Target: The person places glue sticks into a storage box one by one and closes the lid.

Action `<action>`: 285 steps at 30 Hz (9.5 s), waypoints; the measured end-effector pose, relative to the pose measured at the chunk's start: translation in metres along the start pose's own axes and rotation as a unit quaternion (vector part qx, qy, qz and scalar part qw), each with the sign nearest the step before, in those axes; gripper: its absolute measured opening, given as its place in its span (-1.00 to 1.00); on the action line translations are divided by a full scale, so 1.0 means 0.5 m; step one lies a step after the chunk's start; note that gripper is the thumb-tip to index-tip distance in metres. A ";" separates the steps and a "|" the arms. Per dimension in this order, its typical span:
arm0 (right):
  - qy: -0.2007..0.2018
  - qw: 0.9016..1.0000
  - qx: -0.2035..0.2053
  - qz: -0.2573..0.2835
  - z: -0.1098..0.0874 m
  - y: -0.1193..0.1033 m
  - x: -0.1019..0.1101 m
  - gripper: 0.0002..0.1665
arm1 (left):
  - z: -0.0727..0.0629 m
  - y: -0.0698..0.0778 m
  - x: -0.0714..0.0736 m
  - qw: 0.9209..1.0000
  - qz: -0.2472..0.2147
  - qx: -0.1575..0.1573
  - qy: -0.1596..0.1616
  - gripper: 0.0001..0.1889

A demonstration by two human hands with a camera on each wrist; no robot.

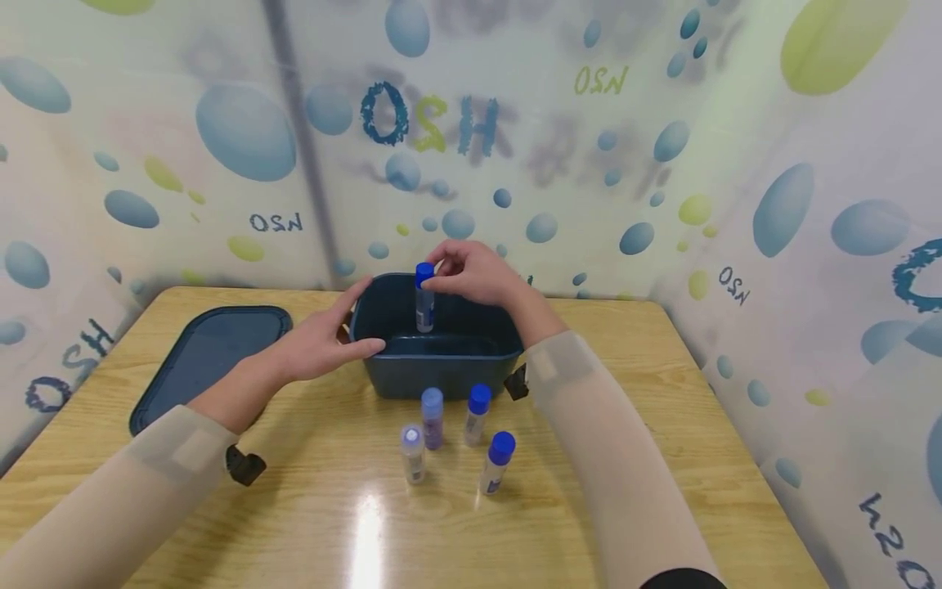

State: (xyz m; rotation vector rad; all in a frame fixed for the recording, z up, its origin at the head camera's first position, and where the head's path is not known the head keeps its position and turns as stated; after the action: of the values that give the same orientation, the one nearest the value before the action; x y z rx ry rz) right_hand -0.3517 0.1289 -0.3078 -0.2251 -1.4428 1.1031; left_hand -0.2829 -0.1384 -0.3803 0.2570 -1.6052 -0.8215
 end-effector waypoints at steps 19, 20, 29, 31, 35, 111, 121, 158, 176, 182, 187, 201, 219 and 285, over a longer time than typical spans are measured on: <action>-0.044 0.998 0.000 0.038 0.005 0.024 -0.046 -0.65 | 0.005 0.008 0.001 1.000 -0.013 0.000 -0.004 0.18; -0.047 0.998 0.000 0.039 0.006 0.026 -0.049 -0.65 | 0.004 0.007 0.001 1.000 -0.013 0.000 -0.004 0.19; -0.079 0.996 -0.015 0.027 0.011 0.040 -0.071 -0.60 | 0.000 0.004 -0.001 1.000 -0.016 -0.001 -0.003 0.20; -0.087 0.996 -0.018 0.015 0.011 0.039 -0.074 -0.58 | -0.001 0.004 0.000 1.000 -0.017 -0.001 -0.004 0.19; -0.097 0.995 -0.024 -0.005 0.010 0.038 -0.079 -0.58 | -0.002 0.005 0.000 1.000 -0.019 -0.003 -0.002 0.19; 0.019 0.997 0.009 0.080 -0.217 -0.061 0.079 -0.65 | -0.006 0.001 -0.013 1.000 -0.025 -0.007 0.011 0.18; 0.017 0.994 0.051 0.096 -0.322 -0.062 0.078 -0.69 | -0.008 0.005 -0.013 1.000 -0.026 -0.007 0.013 0.19; -0.053 0.987 0.004 0.149 -0.496 0.051 -0.018 -0.61 | -0.004 -0.003 -0.011 1.000 -0.025 -0.006 0.016 0.17; -0.073 0.983 0.031 0.168 -0.482 0.041 -0.043 -0.64 | -0.003 -0.001 -0.012 1.000 -0.022 -0.006 0.015 0.17; -0.067 0.985 0.043 0.154 -0.481 0.042 -0.044 -0.65 | -0.004 -0.002 -0.011 1.000 -0.019 -0.007 0.018 0.17; -0.060 0.987 0.041 0.141 -0.483 0.042 -0.043 -0.65 | -0.004 -0.002 -0.011 1.000 -0.021 -0.006 0.015 0.17; -0.039 0.993 0.032 0.110 -0.503 0.041 -0.023 -0.65 | -0.002 -0.001 -0.013 1.000 -0.025 0.000 0.014 0.17; 0.046 0.993 0.071 0.085 -0.530 0.019 0.054 -0.50 | 0.001 -0.001 -0.013 1.000 -0.021 0.002 0.011 0.18; 0.154 0.982 -0.021 0.103 -0.189 0.005 0.112 -0.63 | 0.000 -0.006 -0.013 0.999 -0.040 -0.011 0.025 0.15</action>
State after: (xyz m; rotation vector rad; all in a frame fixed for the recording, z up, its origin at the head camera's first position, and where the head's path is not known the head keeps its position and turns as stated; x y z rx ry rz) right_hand -0.2853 0.2148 -0.2911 -0.5624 -1.1843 1.1482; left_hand -0.2821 -0.1366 -0.3871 0.3243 -1.5465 -0.8874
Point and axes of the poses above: each hand's wrist, its own z-axis towards the middle knuckle, its own x-axis out of the back of the hand, y = z × x, the point moved 4 cm from there along z, towards the middle knuckle, and after that the axes turned 6 degrees about y, right-handed, at the moved point
